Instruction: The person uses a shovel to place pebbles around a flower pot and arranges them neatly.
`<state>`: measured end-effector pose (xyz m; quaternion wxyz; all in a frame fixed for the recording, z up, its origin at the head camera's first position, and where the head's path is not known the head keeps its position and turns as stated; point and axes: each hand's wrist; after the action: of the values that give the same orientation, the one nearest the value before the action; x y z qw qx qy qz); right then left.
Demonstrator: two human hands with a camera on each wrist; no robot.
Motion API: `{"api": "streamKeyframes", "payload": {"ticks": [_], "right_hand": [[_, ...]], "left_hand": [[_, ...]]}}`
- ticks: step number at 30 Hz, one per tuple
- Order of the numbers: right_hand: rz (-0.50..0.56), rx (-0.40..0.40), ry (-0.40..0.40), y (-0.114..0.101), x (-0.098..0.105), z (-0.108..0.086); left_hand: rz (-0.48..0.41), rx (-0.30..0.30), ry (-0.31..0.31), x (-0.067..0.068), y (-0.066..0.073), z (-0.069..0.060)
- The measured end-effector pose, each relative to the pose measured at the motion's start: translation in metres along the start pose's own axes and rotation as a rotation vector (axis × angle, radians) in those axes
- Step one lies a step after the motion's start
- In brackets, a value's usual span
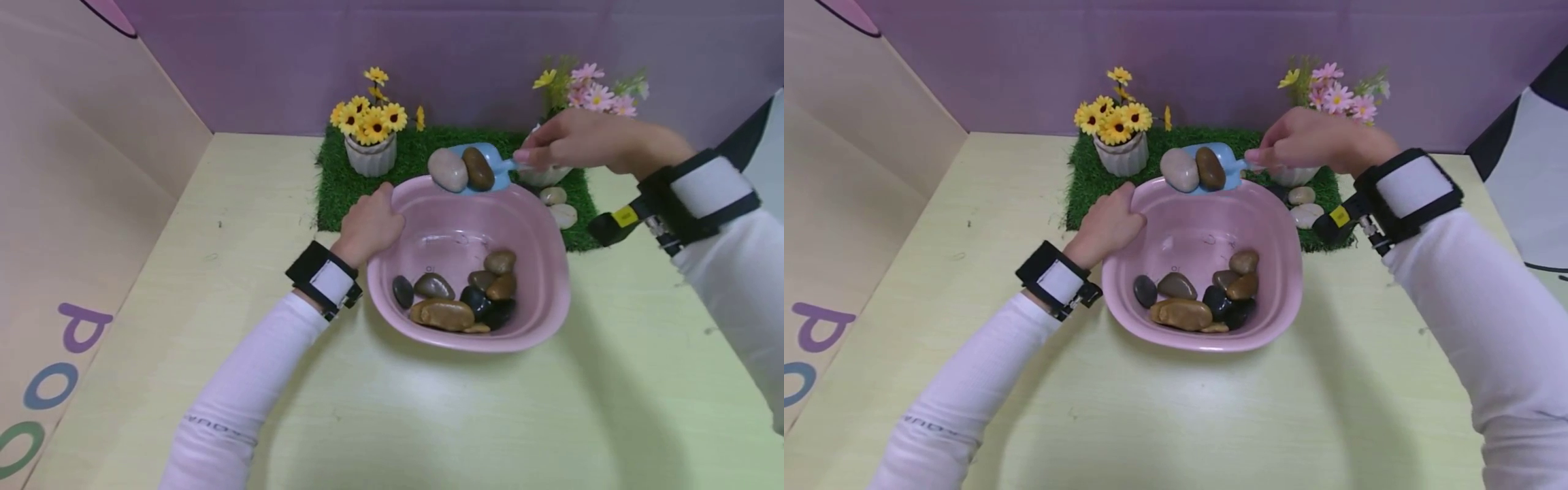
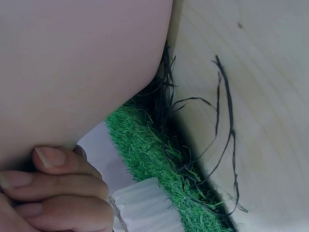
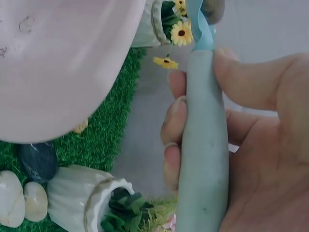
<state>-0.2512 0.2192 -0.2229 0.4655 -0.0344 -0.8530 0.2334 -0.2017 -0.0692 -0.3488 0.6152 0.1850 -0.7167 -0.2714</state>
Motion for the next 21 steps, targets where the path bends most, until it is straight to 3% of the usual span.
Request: {"api": "streamKeyframes", "payload": {"ticks": [9, 21], "right_hand": [[0.022, -0.082, -0.041, 0.013, 0.01, 0.006], [0.013, -0.111, -0.059, 0.033, 0.028, 0.006]], "left_hand": [[0.0, 0.021, -0.006, -0.001, 0.0, 0.001], [-0.02, -0.001, -0.004, -0.001, 0.001, 0.0]]}}
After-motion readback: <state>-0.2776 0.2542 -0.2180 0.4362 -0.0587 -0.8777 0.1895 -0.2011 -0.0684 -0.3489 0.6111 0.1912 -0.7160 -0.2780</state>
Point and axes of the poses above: each hand's wrist, its own z-axis towards the middle knuckle, its own x-axis out of the back of the hand, y = z × x, and after that the axes turned 3 degrees about y, right-handed
